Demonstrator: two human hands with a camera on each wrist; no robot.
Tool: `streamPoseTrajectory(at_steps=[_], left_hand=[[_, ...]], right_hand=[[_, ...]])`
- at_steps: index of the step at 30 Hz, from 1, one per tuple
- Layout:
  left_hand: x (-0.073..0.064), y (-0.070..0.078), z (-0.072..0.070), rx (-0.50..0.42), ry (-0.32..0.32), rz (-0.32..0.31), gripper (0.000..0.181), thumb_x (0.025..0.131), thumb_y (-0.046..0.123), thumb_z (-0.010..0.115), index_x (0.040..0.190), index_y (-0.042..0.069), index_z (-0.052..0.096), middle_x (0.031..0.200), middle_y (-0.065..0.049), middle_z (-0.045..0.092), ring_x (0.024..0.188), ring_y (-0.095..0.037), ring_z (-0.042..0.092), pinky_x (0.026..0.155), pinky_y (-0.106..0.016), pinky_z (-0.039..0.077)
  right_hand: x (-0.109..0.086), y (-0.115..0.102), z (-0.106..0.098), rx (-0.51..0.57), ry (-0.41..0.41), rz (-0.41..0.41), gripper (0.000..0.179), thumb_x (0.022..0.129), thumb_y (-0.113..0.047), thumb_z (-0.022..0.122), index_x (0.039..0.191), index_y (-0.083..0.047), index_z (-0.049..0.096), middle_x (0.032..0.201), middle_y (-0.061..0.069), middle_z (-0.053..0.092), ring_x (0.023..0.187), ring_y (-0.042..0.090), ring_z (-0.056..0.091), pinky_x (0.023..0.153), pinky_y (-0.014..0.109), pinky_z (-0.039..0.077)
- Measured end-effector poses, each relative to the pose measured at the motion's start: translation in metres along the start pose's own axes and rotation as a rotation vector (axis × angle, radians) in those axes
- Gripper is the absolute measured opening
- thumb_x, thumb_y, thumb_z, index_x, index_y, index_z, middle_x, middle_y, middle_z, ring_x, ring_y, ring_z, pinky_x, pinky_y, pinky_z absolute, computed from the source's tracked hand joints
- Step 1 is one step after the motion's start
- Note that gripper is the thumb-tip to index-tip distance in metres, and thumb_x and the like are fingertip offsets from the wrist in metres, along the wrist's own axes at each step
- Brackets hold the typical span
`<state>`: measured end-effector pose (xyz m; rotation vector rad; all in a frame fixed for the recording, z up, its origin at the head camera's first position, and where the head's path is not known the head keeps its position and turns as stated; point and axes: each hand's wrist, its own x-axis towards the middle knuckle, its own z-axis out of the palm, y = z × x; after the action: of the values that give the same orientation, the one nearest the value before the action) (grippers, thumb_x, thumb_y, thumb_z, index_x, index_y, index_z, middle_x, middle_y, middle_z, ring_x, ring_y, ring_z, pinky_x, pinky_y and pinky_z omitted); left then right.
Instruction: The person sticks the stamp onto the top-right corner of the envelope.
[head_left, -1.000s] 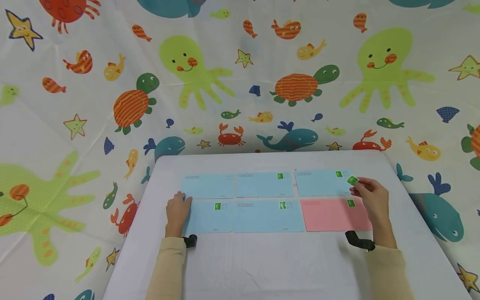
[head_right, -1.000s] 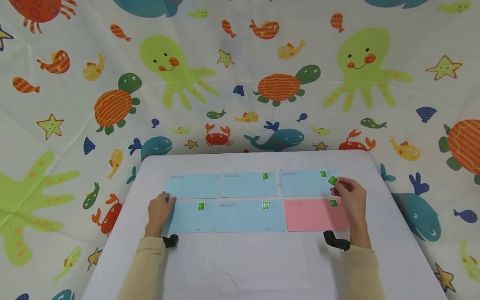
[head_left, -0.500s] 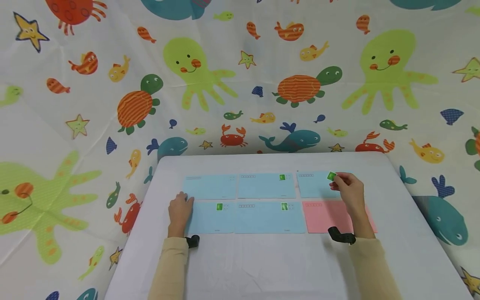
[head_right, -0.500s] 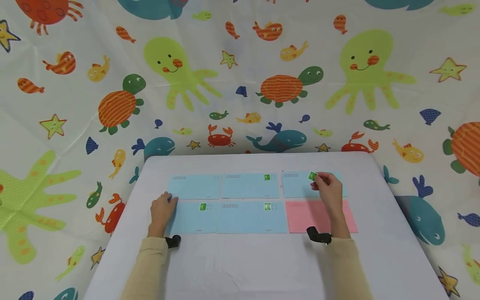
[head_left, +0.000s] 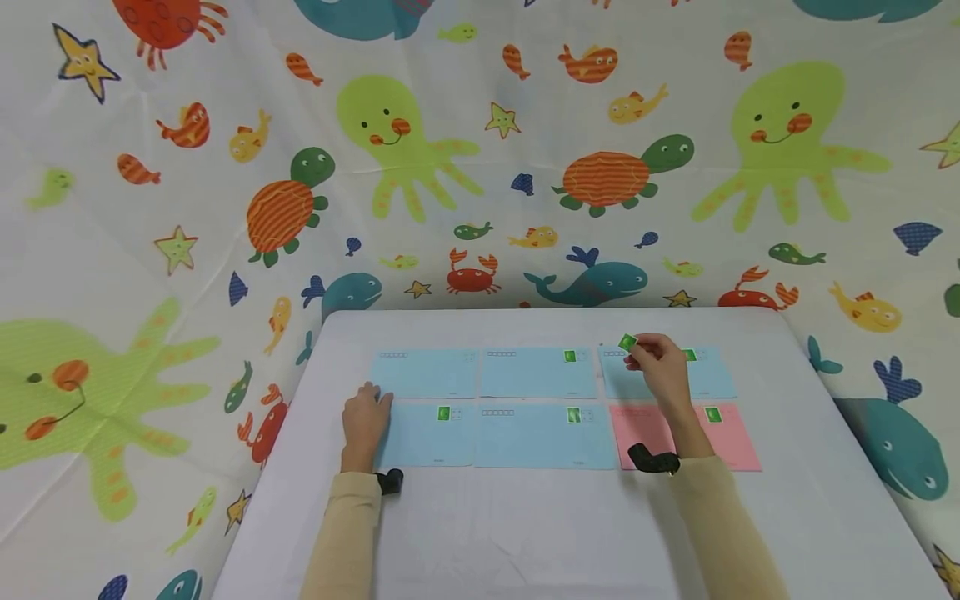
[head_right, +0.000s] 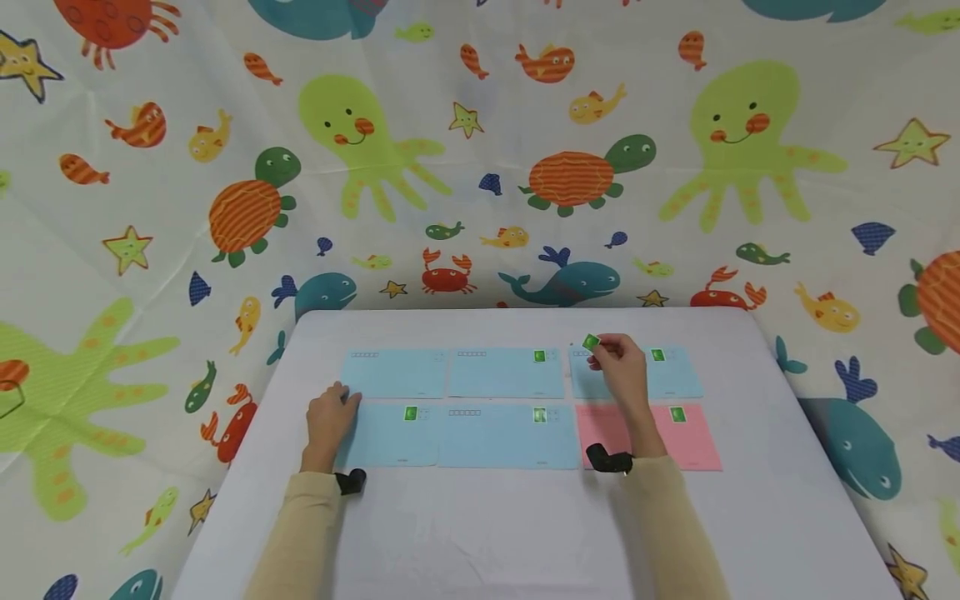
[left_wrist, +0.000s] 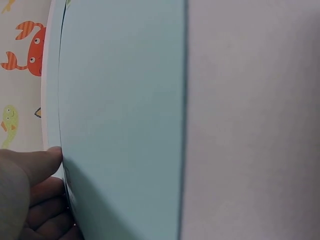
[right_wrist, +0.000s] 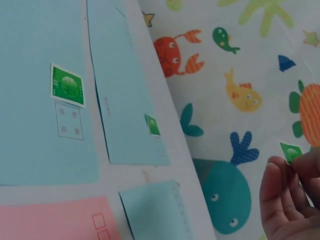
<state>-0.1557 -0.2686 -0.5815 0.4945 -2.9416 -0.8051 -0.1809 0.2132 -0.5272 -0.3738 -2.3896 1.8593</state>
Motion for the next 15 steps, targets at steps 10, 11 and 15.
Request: streamPoseTrajectory(at_steps=[10, 11, 15], left_hand=[[0.000, 0.000, -0.002, 0.014, 0.004, 0.004, 0.046, 0.101, 0.022, 0.057, 0.134, -0.011, 0.056, 0.146, -0.032, 0.047, 0.135, -0.050, 0.047, 0.111, -0.058, 0.042], [0.000, 0.000, -0.002, 0.015, 0.004, 0.005, 0.046, 0.101, 0.022, 0.057, 0.133, -0.011, 0.057, 0.146, -0.032, 0.047, 0.135, -0.050, 0.047, 0.111, -0.058, 0.042], [-0.001, 0.001, -0.003, 0.024, 0.004, 0.015, 0.044, 0.101, 0.020, 0.057, 0.132, -0.011, 0.057, 0.146, -0.032, 0.047, 0.135, -0.049, 0.047, 0.110, -0.057, 0.042]], right_hand=[[0.011, -0.001, 0.035, 0.022, -0.064, -0.033, 0.038, 0.101, -0.022, 0.058, 0.134, -0.004, 0.053, 0.114, 0.024, 0.065, 0.077, 0.004, 0.069, 0.074, 0.014, 0.058], [0.012, -0.001, 0.039, 0.019, -0.071, -0.036, 0.037, 0.101, -0.022, 0.058, 0.133, -0.004, 0.053, 0.114, 0.024, 0.065, 0.077, 0.006, 0.070, 0.074, 0.014, 0.058], [0.013, -0.003, 0.051, 0.000, -0.098, -0.060, 0.034, 0.100, -0.020, 0.058, 0.131, -0.004, 0.055, 0.110, 0.022, 0.066, 0.083, 0.017, 0.072, 0.073, 0.014, 0.058]])
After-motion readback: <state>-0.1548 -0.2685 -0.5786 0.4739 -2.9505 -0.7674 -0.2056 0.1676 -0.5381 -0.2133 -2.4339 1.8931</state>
